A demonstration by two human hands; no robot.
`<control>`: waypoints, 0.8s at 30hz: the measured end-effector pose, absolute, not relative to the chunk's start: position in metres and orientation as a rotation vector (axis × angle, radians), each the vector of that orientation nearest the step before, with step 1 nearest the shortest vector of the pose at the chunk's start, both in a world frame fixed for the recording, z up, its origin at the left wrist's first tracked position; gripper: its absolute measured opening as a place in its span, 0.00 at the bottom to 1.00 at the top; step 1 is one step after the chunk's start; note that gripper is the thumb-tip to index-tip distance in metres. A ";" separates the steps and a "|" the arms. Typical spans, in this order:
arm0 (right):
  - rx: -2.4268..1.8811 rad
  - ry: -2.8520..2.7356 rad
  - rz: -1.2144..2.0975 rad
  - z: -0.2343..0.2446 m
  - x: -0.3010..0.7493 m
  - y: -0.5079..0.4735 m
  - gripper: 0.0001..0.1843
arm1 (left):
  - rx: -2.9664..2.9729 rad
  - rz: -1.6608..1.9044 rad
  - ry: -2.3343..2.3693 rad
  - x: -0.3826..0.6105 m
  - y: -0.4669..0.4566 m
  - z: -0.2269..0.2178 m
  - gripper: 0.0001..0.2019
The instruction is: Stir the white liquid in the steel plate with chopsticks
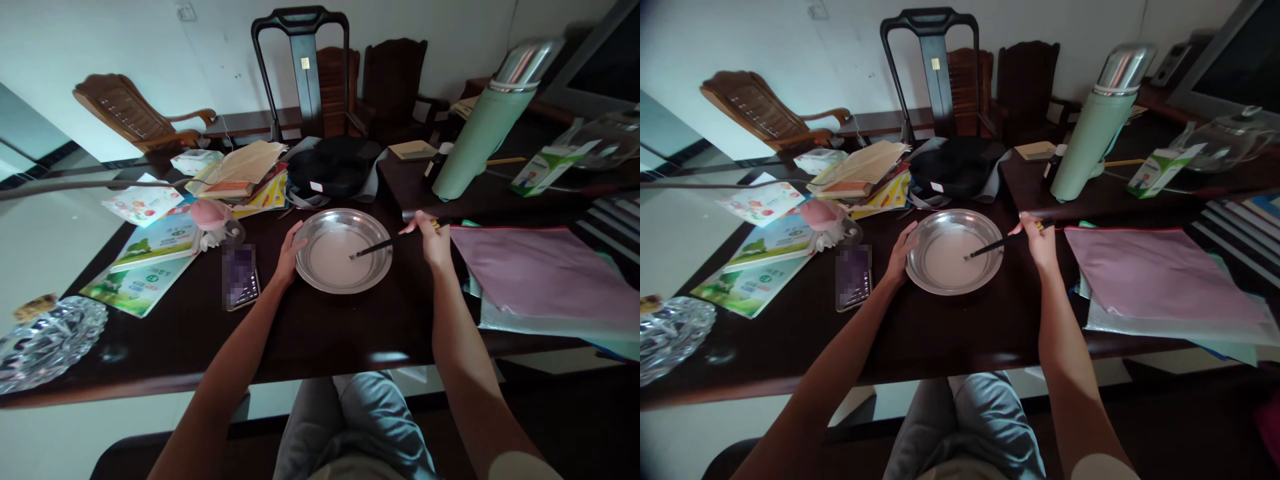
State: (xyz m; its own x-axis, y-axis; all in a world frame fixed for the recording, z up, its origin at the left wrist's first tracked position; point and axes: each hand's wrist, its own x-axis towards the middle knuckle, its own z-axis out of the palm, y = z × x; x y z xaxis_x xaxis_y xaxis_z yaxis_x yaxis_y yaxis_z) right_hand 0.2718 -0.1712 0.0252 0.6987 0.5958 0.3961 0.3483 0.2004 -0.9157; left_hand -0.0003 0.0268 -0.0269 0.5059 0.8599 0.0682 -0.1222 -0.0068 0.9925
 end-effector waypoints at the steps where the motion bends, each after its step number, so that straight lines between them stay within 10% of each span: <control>1: -1.404 -0.879 0.245 0.026 0.270 -0.171 0.32 | 1.358 0.886 0.716 -0.001 0.027 -0.027 0.35; 24: -1.440 -0.904 0.198 0.023 0.268 -0.169 0.30 | 1.322 0.888 0.698 -0.001 0.027 -0.027 0.35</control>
State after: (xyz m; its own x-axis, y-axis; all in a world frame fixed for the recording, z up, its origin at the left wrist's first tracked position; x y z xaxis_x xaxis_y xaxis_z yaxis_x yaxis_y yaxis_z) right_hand 0.2682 -0.1688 0.0232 0.6667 0.6213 0.4118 0.3917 0.1779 -0.9027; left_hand -0.0005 0.0272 -0.0273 0.5072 0.8599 0.0573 -0.1471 0.0209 0.9889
